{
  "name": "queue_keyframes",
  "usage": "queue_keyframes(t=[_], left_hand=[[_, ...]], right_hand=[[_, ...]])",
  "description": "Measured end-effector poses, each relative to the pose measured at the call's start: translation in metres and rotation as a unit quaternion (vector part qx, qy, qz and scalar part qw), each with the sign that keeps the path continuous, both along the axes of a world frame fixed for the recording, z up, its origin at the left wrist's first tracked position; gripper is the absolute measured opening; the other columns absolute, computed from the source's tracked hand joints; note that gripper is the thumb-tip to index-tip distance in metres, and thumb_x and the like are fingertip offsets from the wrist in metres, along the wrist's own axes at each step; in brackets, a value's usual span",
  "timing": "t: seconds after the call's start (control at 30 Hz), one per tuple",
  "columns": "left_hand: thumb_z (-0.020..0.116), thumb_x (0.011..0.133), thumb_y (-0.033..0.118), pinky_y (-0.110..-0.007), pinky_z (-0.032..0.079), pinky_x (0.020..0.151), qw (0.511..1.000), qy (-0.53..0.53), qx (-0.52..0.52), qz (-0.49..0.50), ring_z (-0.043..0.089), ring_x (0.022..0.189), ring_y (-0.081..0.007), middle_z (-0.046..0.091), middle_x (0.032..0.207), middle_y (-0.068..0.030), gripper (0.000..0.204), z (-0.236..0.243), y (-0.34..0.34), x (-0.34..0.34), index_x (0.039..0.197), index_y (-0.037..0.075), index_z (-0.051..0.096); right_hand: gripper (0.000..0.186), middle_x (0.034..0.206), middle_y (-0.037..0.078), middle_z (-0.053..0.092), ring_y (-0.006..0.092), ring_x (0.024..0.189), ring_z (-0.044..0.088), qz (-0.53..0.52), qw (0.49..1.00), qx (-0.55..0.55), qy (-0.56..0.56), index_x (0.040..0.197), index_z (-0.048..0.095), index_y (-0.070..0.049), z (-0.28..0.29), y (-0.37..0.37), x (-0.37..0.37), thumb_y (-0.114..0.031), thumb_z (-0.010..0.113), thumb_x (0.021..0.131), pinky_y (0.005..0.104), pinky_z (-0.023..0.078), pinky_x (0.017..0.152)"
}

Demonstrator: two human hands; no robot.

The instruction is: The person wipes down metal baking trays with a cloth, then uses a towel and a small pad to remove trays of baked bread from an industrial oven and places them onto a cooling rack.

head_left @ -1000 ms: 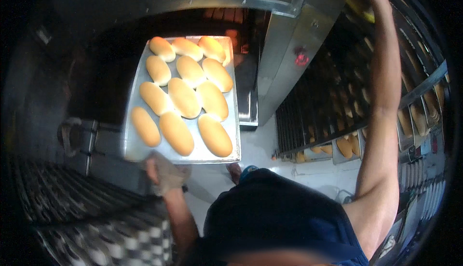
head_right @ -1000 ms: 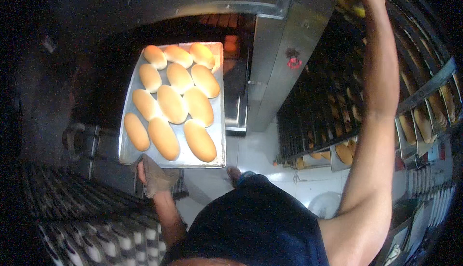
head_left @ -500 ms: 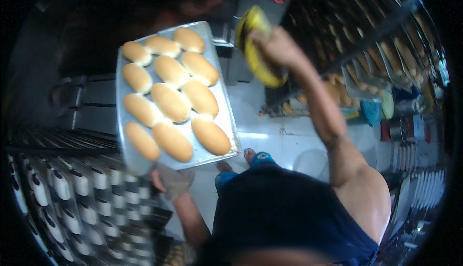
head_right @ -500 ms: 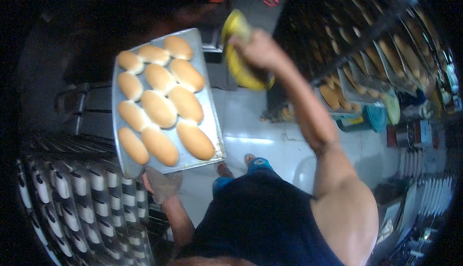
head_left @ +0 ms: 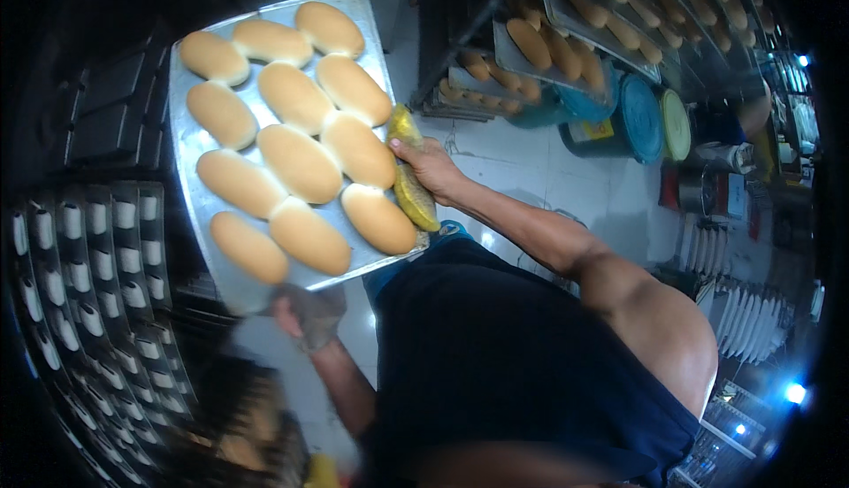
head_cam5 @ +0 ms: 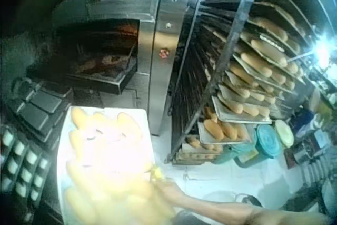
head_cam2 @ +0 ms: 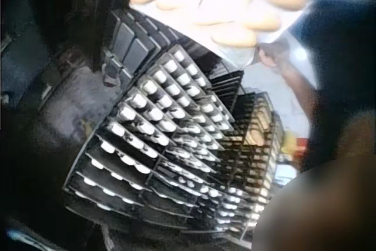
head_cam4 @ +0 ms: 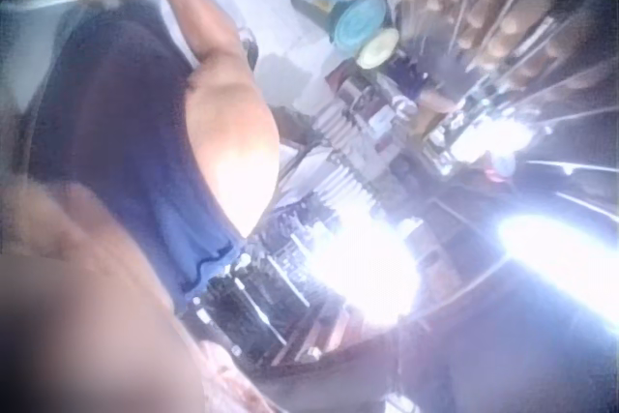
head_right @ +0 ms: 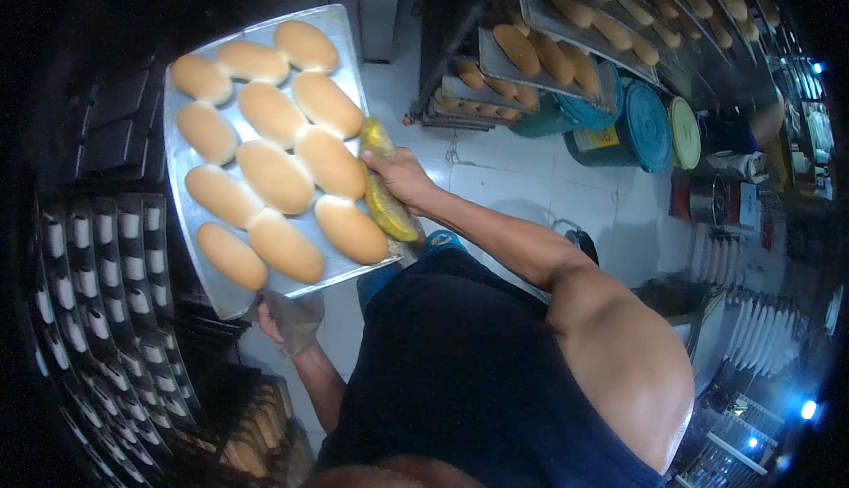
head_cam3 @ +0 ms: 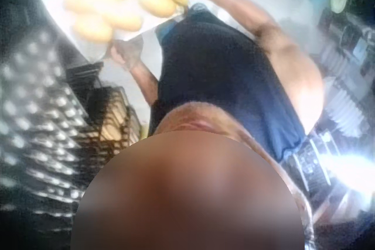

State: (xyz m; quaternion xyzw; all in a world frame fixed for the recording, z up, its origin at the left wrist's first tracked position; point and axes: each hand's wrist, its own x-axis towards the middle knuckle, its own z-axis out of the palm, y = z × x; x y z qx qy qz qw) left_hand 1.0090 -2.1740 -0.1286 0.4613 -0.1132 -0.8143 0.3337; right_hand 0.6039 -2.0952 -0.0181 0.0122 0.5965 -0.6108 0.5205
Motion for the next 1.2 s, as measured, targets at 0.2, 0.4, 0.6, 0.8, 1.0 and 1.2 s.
queue_keyframes(t=[0.2,0.4,0.6,0.8,1.0,1.2], left_hand=[[0.054,0.089,0.024,-0.036,0.051,0.084,0.99,0.057,0.086,-0.09,0.062,0.092,-0.0222,0.063,0.1,-0.0103,0.027,-0.018,-0.038,-0.004,0.105,0.003,0.061],[0.056,0.088,0.01,-0.03,0.052,0.072,0.964,0.115,0.172,-0.17,0.062,0.076,-0.016,0.063,0.082,-0.0062,0.012,-0.032,-0.078,-0.094,0.096,0.004,0.062],[0.067,0.084,0.007,-0.031,0.055,0.072,0.94,0.098,0.161,-0.284,0.067,0.079,-0.0167,0.069,0.092,-0.0046,0.019,-0.12,0.048,-0.18,0.102,0.003,0.069],[0.066,0.083,0.006,-0.032,0.056,0.072,0.934,0.15,0.154,-0.286,0.067,0.079,-0.0174,0.069,0.093,-0.0049,0.022,-0.159,0.113,-0.243,0.105,0.003,0.067],[0.066,0.083,0.003,-0.033,0.057,0.074,0.966,0.148,0.147,-0.156,0.068,0.08,-0.0174,0.07,0.095,-0.0039,0.025,-0.17,0.133,-0.29,0.107,0.005,0.067],[0.072,0.087,0.016,-0.033,0.057,0.076,0.942,0.041,0.194,-0.272,0.067,0.085,-0.0174,0.068,0.103,-0.004,0.031,-0.172,0.159,-0.326,0.115,0.007,0.065]], right_hand=[[0.034,0.085,0.006,0.066,0.0137,0.069,0.062,-0.069,0.995,0.071,0.017,0.104,0.064,-0.001,-0.012,-0.015,0.009,-0.034,0.064,0.095,0.0308,0.052,0.061],[0.035,0.09,0.004,0.067,0.0139,0.073,0.063,-0.176,0.976,0.128,0.011,0.109,0.064,-0.002,-0.054,0.024,0.002,-0.035,0.062,0.097,0.0301,0.053,0.066],[0.032,0.104,0.006,0.067,0.0167,0.09,0.064,-0.247,0.963,0.108,0.015,0.119,0.06,-0.003,-0.108,0.175,-0.011,-0.028,0.055,0.101,0.033,0.055,0.078],[0.042,0.11,0.009,0.067,0.019,0.095,0.065,-0.21,0.97,0.117,0.048,0.124,0.058,-0.001,-0.17,0.267,-0.065,-0.033,0.061,0.098,0.0343,0.055,0.084],[0.033,0.098,0.005,0.066,0.0153,0.081,0.061,-0.186,0.974,0.104,0.071,0.112,0.063,-0.002,-0.213,0.269,-0.134,-0.032,0.061,0.097,0.0317,0.051,0.072],[0.037,0.094,0.007,0.067,0.0154,0.08,0.061,-0.118,0.975,0.167,0.092,0.11,0.064,-0.001,-0.214,0.272,-0.212,-0.035,0.062,0.096,0.0322,0.05,0.072]])
